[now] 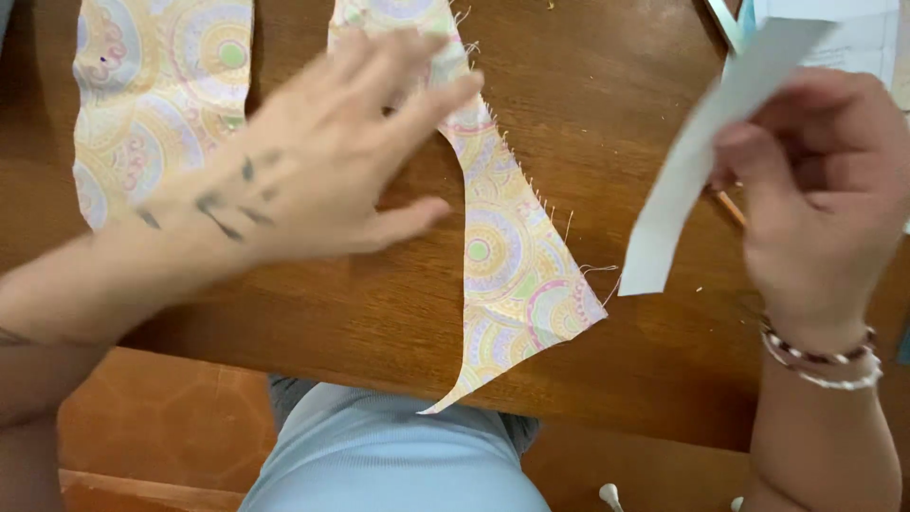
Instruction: Marking fabric with a ruler and pencil before cutting it into specific shapes with scissors.
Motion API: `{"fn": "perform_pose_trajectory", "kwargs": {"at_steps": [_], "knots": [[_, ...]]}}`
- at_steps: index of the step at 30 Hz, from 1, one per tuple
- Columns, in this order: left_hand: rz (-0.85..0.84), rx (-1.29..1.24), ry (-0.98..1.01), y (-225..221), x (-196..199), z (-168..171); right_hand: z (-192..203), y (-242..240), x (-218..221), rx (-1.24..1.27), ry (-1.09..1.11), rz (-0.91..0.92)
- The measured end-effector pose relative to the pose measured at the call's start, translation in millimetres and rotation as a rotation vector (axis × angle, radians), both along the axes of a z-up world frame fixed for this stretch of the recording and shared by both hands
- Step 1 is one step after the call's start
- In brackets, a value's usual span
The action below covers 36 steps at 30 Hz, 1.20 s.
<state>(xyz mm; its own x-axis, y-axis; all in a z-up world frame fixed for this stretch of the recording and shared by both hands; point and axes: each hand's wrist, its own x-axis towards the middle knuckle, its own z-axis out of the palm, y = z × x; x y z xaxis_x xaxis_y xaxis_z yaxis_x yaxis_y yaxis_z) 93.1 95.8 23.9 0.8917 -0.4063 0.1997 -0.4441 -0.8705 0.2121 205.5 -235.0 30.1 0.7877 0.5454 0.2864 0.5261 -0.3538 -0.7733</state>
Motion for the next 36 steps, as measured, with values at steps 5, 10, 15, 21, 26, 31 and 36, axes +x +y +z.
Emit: {"fn": "perform_pose_trajectory", "kwargs": {"at_steps": [5, 10, 15, 21, 26, 31, 36], "knots": [[0.056, 0.035, -0.031, -22, -7, -37, 18, 19, -17, -0.157, 0.256, 0.044], [0.03, 0.052, 0.002, -21, -1, -38, -9, 56, -36, -0.291, 0.134, 0.3], [-0.002, 0.023, 0.073, -20, 4, -27, -16, 63, -36, -0.257, 0.141, 0.187], [0.111, -0.029, -0.216, -69, -23, -17, -23, 63, -34, -0.247, 0.016, 0.206], [0.218, -0.098, -0.118, -113, -44, -21, 3, 56, -19, -0.314, -0.043, 0.376], [0.326, -0.258, -0.063, -126, -47, -36, 14, 42, -4, -0.393, -0.233, 0.547], [0.152, -0.087, -0.024, -112, -53, -48, -8, 28, -5, -0.421, -0.337, 0.674]]}}
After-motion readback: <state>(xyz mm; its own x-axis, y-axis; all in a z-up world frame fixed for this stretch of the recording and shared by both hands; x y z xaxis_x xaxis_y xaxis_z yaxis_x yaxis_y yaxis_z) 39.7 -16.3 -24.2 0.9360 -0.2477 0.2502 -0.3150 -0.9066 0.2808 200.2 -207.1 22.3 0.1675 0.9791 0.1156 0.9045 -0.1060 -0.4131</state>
